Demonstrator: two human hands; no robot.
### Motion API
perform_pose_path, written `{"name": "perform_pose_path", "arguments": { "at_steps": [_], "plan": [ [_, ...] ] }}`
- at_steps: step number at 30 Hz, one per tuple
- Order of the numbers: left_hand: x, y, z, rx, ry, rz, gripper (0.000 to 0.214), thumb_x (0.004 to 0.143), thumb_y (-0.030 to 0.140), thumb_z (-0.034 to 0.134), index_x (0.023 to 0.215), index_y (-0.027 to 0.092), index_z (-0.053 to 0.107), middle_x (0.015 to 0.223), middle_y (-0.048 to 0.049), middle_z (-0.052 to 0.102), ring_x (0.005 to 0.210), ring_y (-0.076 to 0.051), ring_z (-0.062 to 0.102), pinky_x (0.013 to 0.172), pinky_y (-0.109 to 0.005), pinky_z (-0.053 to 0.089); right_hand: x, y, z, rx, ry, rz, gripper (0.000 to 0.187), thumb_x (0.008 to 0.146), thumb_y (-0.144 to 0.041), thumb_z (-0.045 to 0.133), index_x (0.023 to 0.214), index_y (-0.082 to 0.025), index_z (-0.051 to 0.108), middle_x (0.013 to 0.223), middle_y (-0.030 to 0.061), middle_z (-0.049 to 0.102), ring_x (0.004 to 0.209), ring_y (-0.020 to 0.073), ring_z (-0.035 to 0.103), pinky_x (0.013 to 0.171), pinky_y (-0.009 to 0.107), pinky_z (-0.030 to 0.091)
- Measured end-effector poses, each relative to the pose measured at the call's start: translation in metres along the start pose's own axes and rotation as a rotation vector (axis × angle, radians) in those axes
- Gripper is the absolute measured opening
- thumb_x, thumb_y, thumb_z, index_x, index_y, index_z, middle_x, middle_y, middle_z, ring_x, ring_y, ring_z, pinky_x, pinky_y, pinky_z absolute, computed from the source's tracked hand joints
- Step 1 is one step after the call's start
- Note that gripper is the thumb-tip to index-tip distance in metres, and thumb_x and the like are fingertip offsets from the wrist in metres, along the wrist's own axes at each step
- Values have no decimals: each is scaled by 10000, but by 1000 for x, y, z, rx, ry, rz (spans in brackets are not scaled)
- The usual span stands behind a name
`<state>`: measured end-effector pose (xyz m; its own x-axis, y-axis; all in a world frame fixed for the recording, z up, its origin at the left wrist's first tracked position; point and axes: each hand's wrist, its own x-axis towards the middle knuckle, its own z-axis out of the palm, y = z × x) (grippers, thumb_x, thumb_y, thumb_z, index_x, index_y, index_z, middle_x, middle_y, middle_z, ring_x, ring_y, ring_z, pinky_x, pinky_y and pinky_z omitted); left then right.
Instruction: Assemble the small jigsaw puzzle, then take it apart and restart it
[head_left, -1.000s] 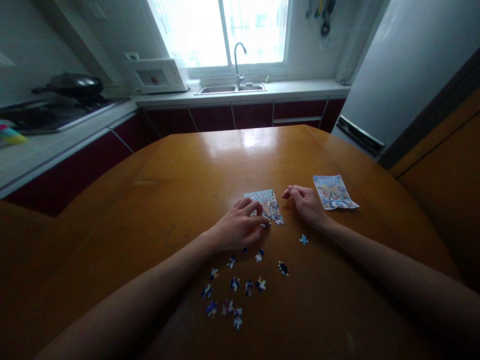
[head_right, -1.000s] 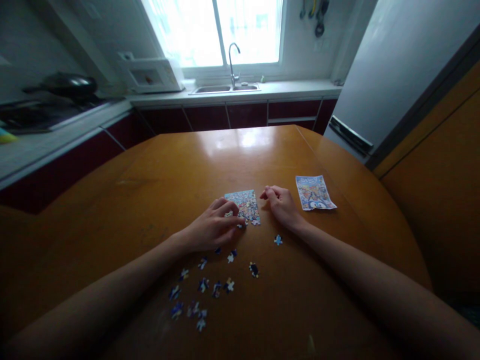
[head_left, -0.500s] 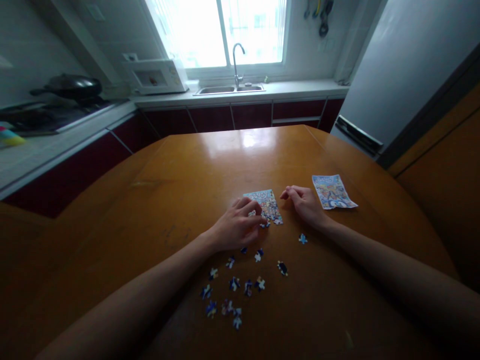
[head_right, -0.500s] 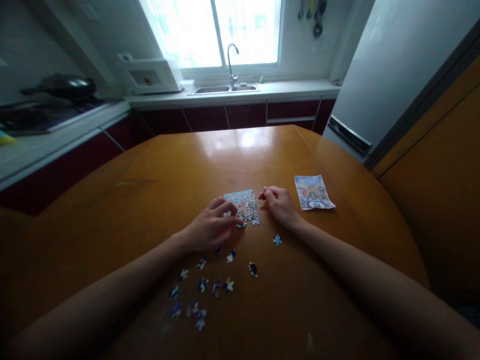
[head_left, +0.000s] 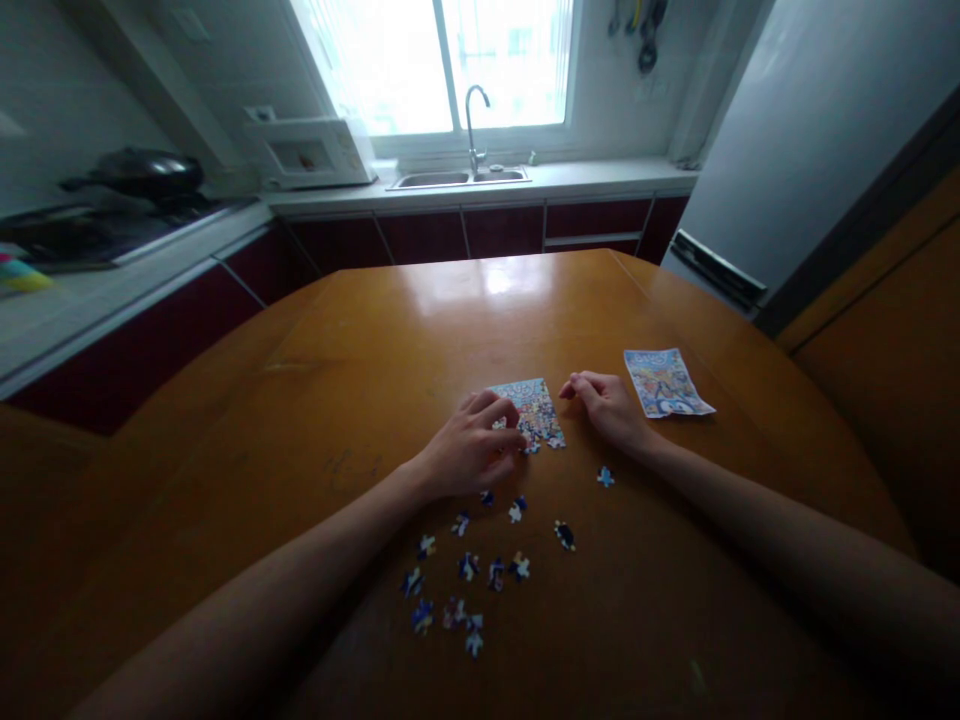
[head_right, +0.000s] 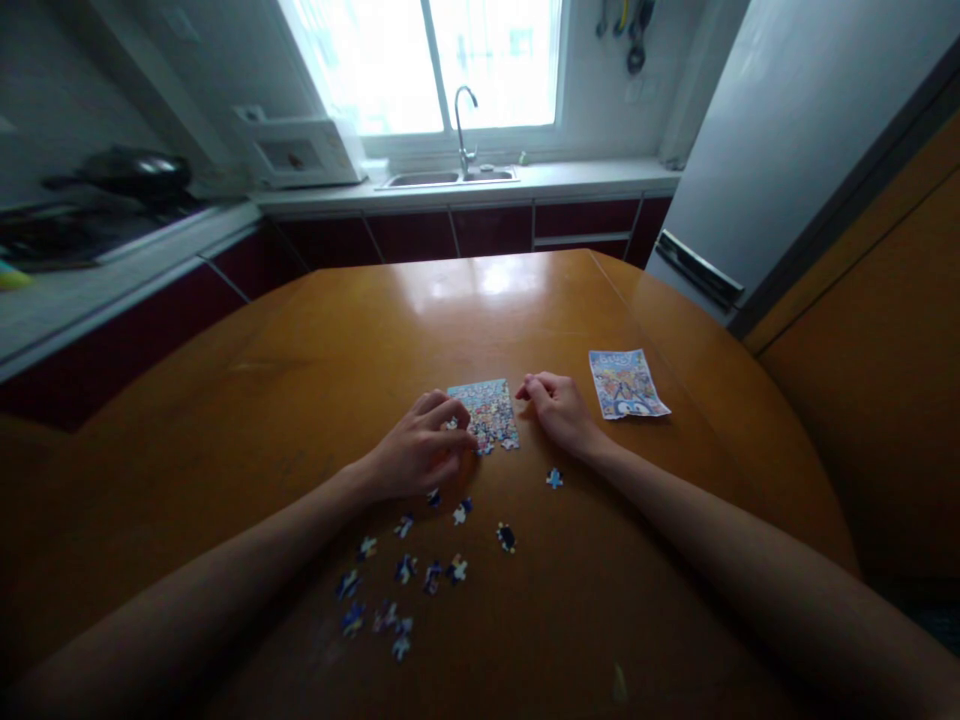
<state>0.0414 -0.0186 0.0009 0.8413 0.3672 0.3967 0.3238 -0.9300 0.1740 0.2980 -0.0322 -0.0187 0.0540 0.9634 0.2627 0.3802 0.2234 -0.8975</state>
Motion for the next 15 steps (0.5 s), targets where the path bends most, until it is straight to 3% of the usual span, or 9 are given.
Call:
{"name": "perform_pose_path", "arguments": {
  "at_steps": [15],
  "plan": [
    [1, 2, -1, 0, -49, 23, 261, 854, 226, 596, 1075, 289, 721, 1017, -59, 600, 957, -242, 493, 900, -419, 431, 1, 1, 0, 5, -14, 2, 401, 944, -440, 478, 742, -183, 709, 800, 81, 727, 785, 214, 654, 757, 362, 480]
  ]
}}
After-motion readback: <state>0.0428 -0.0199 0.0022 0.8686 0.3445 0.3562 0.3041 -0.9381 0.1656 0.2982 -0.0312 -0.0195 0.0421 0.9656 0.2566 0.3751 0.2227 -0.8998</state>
